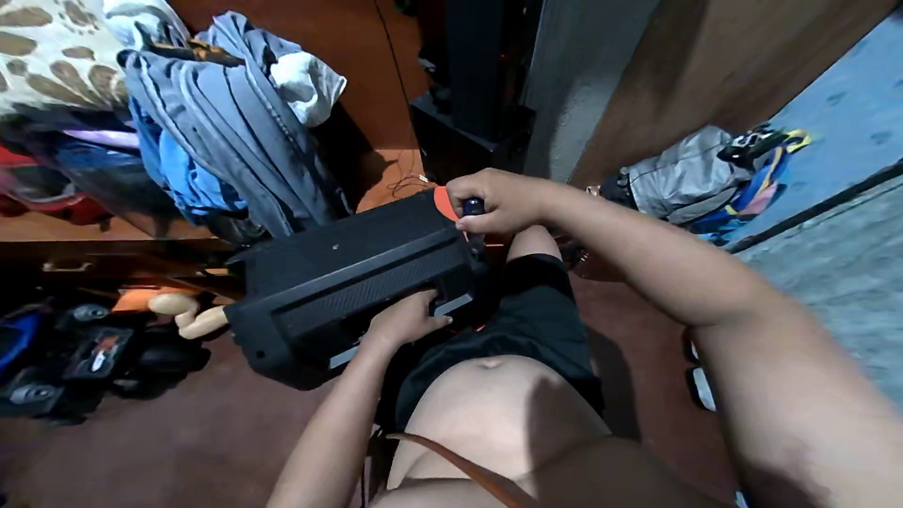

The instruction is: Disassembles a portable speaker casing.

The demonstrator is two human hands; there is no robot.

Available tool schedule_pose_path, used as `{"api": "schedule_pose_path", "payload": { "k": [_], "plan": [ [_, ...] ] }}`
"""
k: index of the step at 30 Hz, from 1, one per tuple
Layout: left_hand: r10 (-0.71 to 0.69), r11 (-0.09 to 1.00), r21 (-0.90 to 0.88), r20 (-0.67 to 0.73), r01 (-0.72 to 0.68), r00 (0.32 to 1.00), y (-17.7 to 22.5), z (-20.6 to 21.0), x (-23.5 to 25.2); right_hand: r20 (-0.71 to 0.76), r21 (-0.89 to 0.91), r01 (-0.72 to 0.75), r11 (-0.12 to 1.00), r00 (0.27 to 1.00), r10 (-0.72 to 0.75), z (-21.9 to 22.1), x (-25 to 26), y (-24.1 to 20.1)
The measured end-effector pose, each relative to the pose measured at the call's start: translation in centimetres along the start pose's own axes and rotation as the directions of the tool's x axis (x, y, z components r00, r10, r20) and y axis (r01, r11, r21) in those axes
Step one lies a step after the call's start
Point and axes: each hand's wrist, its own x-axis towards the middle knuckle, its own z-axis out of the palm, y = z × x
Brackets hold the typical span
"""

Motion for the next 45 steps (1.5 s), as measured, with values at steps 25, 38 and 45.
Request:
{"api": "schedule_pose_path", "payload": {
  "k": [25, 38, 45],
  "plan": [
    [-0.064, 0.997, 0.034, -0.076, 0.066, 0.995, 0.5, 0.4, -0.9, -0.206, 0.857, 0.171, 0.486, 0.978, 0.019, 5.0, 3.1, 1.6],
    [-0.078, 0.989, 0.120, -0.081, 0.088, 0.994, -2.1, -0.3, -2.8, -0.203, 0.466, 0.038, 0.884, 0.977, 0.065, 4.0, 3.8, -0.6],
    [-0.060, 0.998, -0.026, -0.171, 0.056, 0.983, -3.1, -0.3, -2.8, 0.103, -0.408, -0.113, 0.906, 0.980, 0.168, -0.7, 5.4, -6.7]
  ]
}}
